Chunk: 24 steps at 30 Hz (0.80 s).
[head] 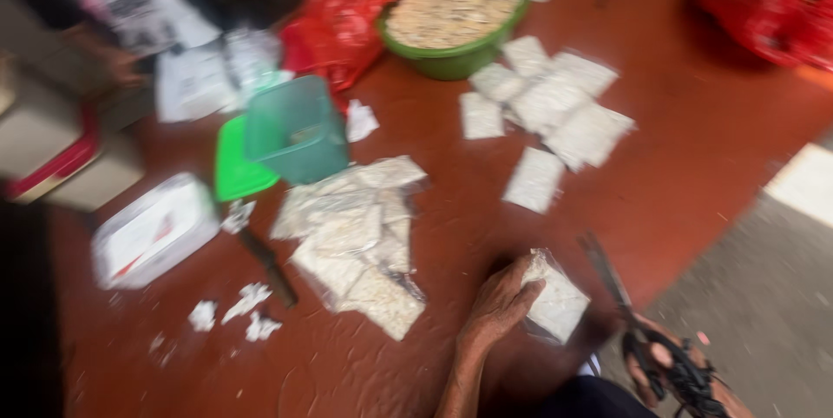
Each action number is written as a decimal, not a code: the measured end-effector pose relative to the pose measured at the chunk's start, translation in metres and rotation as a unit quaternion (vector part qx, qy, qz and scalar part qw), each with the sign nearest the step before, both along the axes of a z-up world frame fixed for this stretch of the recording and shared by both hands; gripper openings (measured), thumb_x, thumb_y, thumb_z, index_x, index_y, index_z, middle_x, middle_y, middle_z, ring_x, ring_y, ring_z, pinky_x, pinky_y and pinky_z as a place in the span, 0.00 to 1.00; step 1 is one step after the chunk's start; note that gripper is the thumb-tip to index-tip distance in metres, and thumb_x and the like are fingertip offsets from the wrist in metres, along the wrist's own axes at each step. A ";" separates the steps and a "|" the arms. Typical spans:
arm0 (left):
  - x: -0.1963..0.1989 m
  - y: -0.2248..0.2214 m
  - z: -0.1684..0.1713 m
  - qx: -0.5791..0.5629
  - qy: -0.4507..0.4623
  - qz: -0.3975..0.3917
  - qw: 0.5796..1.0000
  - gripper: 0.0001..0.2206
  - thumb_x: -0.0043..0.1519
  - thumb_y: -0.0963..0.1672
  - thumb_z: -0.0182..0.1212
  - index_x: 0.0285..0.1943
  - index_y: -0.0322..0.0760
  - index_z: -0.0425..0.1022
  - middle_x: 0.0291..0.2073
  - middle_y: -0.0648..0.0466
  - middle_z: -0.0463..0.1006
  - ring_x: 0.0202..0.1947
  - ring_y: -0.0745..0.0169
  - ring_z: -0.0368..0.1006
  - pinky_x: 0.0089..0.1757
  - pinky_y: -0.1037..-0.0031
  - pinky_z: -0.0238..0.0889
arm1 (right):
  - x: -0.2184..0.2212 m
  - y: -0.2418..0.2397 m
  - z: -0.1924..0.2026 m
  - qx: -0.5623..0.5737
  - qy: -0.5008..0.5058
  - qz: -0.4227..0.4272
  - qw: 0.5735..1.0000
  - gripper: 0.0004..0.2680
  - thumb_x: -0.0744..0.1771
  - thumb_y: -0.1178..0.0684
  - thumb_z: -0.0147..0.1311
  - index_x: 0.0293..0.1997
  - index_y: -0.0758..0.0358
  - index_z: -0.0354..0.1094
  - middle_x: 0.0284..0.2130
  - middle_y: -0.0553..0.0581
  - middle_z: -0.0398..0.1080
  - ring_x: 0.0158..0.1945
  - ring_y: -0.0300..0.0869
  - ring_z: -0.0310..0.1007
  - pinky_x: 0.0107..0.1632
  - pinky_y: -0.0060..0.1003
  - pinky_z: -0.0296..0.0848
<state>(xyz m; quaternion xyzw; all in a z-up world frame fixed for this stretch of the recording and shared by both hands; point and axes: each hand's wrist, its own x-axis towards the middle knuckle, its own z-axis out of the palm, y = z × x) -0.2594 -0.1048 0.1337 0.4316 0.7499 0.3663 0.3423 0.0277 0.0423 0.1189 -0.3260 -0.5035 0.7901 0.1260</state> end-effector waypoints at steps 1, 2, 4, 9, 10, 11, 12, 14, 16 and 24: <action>-0.008 -0.001 0.000 -0.030 0.019 0.015 0.999 0.31 0.67 0.54 0.48 0.77 0.37 0.55 0.71 0.39 0.62 0.70 0.40 0.58 0.65 0.60 0.50 | -0.004 0.010 0.000 0.003 0.003 0.010 1.000 0.28 0.60 0.31 0.57 0.54 0.65 0.62 0.16 0.60 0.68 0.15 0.46 0.72 0.18 0.39 0.69; -0.020 -0.002 0.005 -0.052 -0.001 0.073 0.996 0.31 0.66 0.55 0.47 0.77 0.40 0.56 0.68 0.40 0.67 0.67 0.40 0.62 0.63 0.61 0.53 | -0.012 0.020 -0.001 0.004 0.007 0.024 1.000 0.27 0.60 0.31 0.57 0.53 0.65 0.63 0.16 0.60 0.68 0.15 0.46 0.72 0.18 0.39 0.70; -0.054 -0.014 0.027 -0.097 -0.045 0.178 0.978 0.31 0.65 0.55 0.45 0.78 0.46 0.57 0.61 0.41 0.75 0.62 0.43 0.72 0.61 0.62 0.60 | -0.026 0.035 -0.003 0.002 0.010 0.052 0.999 0.25 0.61 0.31 0.56 0.49 0.65 0.63 0.16 0.60 0.67 0.15 0.47 0.72 0.19 0.40 0.70; -0.130 -0.054 0.102 0.079 0.233 0.406 0.880 0.26 0.69 0.48 0.53 0.75 0.31 0.57 0.66 0.33 0.67 0.63 0.40 0.66 0.60 0.59 0.62 | -0.021 0.057 -0.014 -0.027 -0.005 0.064 0.998 0.20 0.63 0.33 0.54 0.41 0.64 0.63 0.17 0.60 0.66 0.16 0.47 0.71 0.21 0.41 0.71; -0.132 -0.055 0.109 0.149 0.339 0.414 0.832 0.25 0.72 0.45 0.53 0.76 0.26 0.56 0.70 0.25 0.59 0.67 0.32 0.59 0.60 0.55 0.57 | -0.023 0.061 -0.019 -0.036 -0.006 0.063 0.997 0.20 0.63 0.33 0.54 0.40 0.64 0.64 0.17 0.60 0.66 0.16 0.48 0.71 0.21 0.42 0.71; -0.130 -0.043 0.109 0.169 0.348 0.387 0.837 0.25 0.73 0.45 0.52 0.75 0.25 0.57 0.70 0.26 0.60 0.68 0.31 0.59 0.61 0.52 0.56 | -0.026 0.065 -0.026 -0.044 -0.007 0.062 0.997 0.19 0.64 0.33 0.53 0.38 0.63 0.64 0.17 0.60 0.66 0.17 0.48 0.71 0.22 0.42 0.72; -0.123 -0.025 0.103 0.189 0.357 0.360 0.841 0.24 0.73 0.45 0.51 0.75 0.24 0.57 0.70 0.27 0.62 0.68 0.29 0.58 0.61 0.50 0.54 | -0.032 0.072 -0.036 -0.051 -0.005 0.066 0.997 0.19 0.64 0.34 0.53 0.36 0.63 0.64 0.17 0.60 0.66 0.17 0.48 0.71 0.22 0.42 0.72; -0.102 0.021 0.080 -0.001 0.254 0.308 0.917 0.23 0.73 0.48 0.47 0.76 0.37 0.59 0.68 0.38 0.68 0.64 0.34 0.65 0.60 0.50 0.58 | -0.045 0.086 -0.060 -0.074 0.000 0.067 0.995 0.18 0.65 0.34 0.52 0.33 0.63 0.64 0.17 0.60 0.65 0.17 0.48 0.71 0.23 0.43 0.72; -0.081 0.079 0.044 0.061 0.238 0.178 0.953 0.18 0.71 0.49 0.49 0.68 0.40 0.68 0.64 0.45 0.71 0.64 0.44 0.68 0.62 0.56 0.63 | -0.059 0.106 -0.090 -0.094 0.004 0.059 0.994 0.18 0.65 0.35 0.51 0.30 0.62 0.64 0.17 0.60 0.65 0.18 0.49 0.70 0.24 0.43 0.73; -0.067 0.163 -0.052 0.017 0.299 0.131 0.945 0.26 0.62 0.44 0.58 0.71 0.37 0.63 0.68 0.40 0.61 0.63 0.35 0.61 0.56 0.45 0.56 | -0.133 0.171 -0.177 -0.041 -0.078 0.134 0.987 0.29 0.71 0.33 0.55 0.39 0.87 0.59 0.21 0.66 0.64 0.20 0.48 0.72 0.23 0.41 0.73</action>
